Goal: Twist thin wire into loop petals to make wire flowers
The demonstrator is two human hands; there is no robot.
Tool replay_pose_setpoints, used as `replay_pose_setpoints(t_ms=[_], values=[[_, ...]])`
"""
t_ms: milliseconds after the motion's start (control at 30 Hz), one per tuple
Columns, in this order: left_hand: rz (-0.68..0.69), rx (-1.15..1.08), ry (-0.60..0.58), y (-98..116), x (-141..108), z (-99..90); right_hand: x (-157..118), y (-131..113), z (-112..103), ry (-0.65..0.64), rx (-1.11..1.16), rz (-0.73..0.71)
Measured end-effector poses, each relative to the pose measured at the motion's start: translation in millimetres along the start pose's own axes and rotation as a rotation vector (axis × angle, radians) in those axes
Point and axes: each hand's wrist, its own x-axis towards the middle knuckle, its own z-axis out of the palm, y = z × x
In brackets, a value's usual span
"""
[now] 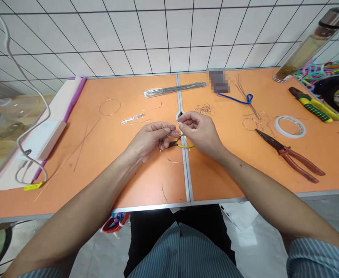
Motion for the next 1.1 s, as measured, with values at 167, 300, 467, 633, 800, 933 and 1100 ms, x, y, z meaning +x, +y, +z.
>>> replay_pose_setpoints(t_ms=[167, 300, 467, 633, 800, 933, 1100], values=[[-0.003, 0.015, 0.004, 2.6, -2.3, 1.8, -0.6, -3.3, -0.1, 0.000, 0.005, -0.006], [0.015, 0.054, -0.013, 3.2, -4.2, 2.3, -1.5, -3.7, 0.4, 0.005, -0.002, -0.009], [0.042, 0.106, 0.010, 1.9, -3.8, 2.8, -2.5, -3.6, 0.2, 0.001, -0.001, -0.016], [0.065, 0.102, 0.088, 2.6, -2.6, 3.6, -3.8, -7.2, -0.9, -0.046, 0.019, 0.017], [0.106, 0.055, 0.159, 5.5, -2.0, 3.4, -4.8, -5.7, -0.4, -0.091, -0.010, 0.035], [0.125, 0.026, 0.174, 6.1, -2.8, 4.1, -5.3, -3.2, 2.8, -0.106, -0.001, 0.039], [0.144, 0.023, 0.136, 2.5, -3.2, 4.7, -6.9, -5.1, 7.0, -0.088, -0.033, 0.051]])
